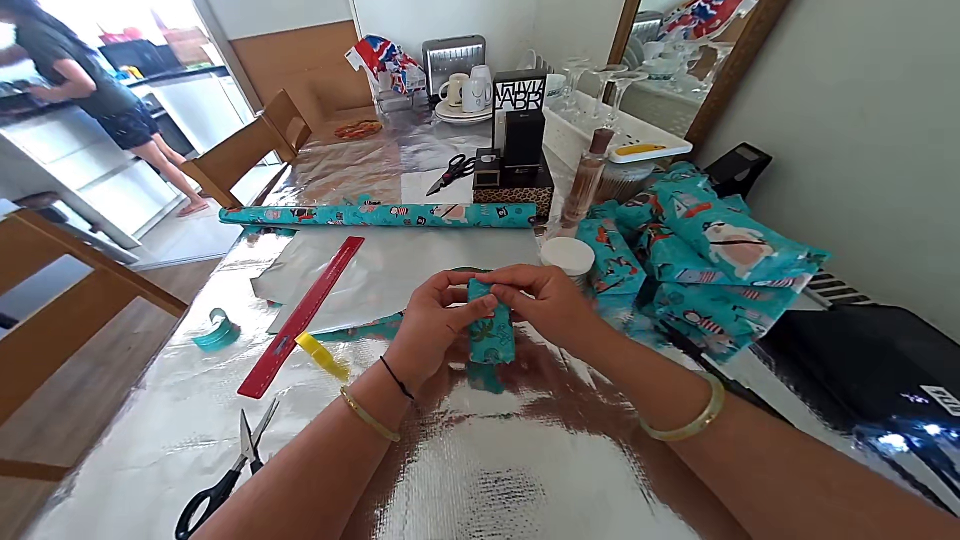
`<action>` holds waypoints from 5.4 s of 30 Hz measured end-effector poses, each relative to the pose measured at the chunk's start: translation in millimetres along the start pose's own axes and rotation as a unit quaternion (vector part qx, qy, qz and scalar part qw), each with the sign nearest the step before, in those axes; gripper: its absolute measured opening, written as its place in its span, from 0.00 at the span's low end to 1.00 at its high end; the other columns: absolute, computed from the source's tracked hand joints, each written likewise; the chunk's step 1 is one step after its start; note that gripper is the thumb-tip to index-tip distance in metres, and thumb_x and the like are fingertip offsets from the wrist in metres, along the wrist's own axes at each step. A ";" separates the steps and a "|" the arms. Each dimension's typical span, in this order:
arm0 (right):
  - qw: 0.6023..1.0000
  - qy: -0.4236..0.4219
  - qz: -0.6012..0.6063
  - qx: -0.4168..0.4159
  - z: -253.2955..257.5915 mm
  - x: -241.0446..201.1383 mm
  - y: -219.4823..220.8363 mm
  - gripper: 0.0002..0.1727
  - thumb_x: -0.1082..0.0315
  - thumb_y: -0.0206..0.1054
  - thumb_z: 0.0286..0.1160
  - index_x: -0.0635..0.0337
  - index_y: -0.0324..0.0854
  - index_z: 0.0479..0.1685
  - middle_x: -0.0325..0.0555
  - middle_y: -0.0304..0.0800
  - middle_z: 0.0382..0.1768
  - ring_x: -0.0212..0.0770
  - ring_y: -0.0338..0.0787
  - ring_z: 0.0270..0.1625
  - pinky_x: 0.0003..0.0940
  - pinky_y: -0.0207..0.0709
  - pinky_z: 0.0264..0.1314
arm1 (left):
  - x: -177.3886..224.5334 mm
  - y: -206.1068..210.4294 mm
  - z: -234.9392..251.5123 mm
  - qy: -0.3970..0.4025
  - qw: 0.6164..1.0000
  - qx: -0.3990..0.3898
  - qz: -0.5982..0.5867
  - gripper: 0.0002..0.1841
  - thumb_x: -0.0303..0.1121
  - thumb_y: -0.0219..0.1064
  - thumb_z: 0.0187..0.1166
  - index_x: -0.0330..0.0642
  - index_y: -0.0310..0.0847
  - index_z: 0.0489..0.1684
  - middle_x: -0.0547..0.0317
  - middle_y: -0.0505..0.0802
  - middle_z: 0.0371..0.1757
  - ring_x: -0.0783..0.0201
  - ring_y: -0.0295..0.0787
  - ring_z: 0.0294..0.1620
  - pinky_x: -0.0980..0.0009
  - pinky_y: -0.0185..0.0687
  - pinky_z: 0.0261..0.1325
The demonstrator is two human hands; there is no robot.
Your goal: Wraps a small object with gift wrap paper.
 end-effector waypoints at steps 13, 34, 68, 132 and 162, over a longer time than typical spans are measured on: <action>0.927 0.296 0.226 0.034 1.5 0.3 -4.2 0.15 0.67 0.58 0.90 0.60 0.84 0.64 0.47 0.93 0.47 0.37 0.94 0.41 0.31 0.89 0.44 | 3.2 -2.3 0.5 -0.086 0.992 0.002 -0.095 0.21 0.45 0.46 0.95 0.43 0.73 0.74 0.52 0.94 0.47 0.63 0.95 0.41 0.69 0.91 0.47; 0.938 0.219 0.219 0.156 -6.9 -9.4 3.7 0.15 0.69 0.60 0.88 0.62 0.85 0.65 0.47 0.92 0.50 0.37 0.94 0.44 0.31 0.90 0.44 | 8.0 10.8 -12.6 0.099 0.977 0.001 0.190 0.45 0.27 0.91 0.51 0.45 0.76 0.78 0.56 0.95 0.55 0.64 0.96 0.41 0.68 0.95 0.43; 0.958 -0.003 0.287 0.020 -11.3 4.6 -19.7 0.14 0.72 0.60 0.85 0.52 0.90 0.58 0.40 0.96 0.51 0.32 0.96 0.45 0.28 0.92 0.46 | 3.0 -5.3 -9.6 0.185 0.975 -0.123 0.017 0.24 0.50 0.57 0.90 0.48 0.72 0.77 0.59 0.92 0.56 0.65 0.94 0.48 0.68 0.92 0.50; 0.948 0.009 -0.315 -0.051 -3.1 26.6 -7.3 0.12 0.58 0.76 0.75 0.50 0.94 0.53 0.48 0.89 0.55 0.51 0.86 0.53 0.56 0.79 0.54 | 49.3 -178.5 -70.4 0.125 0.789 -0.036 0.600 0.08 0.36 0.70 0.82 0.41 0.89 0.42 0.57 0.92 0.33 0.63 0.90 0.32 0.58 0.89 0.38; 0.983 0.013 0.147 -0.105 -60.6 -40.8 48.5 0.07 0.57 0.75 0.74 0.48 0.91 0.33 0.25 0.88 0.29 0.18 0.83 0.32 0.13 0.76 0.34 | 59.8 -54.0 -106.9 0.336 0.859 -0.043 0.384 0.14 0.53 0.71 0.79 0.53 0.88 0.43 0.70 0.93 0.47 0.75 0.93 0.45 0.76 0.94 0.43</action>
Point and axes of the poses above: each hand's wrist, its own z-axis towards the middle knuckle, its own y-axis out of the palm, x = y × z, the point moved 2 cm from there along z, towards the middle knuckle
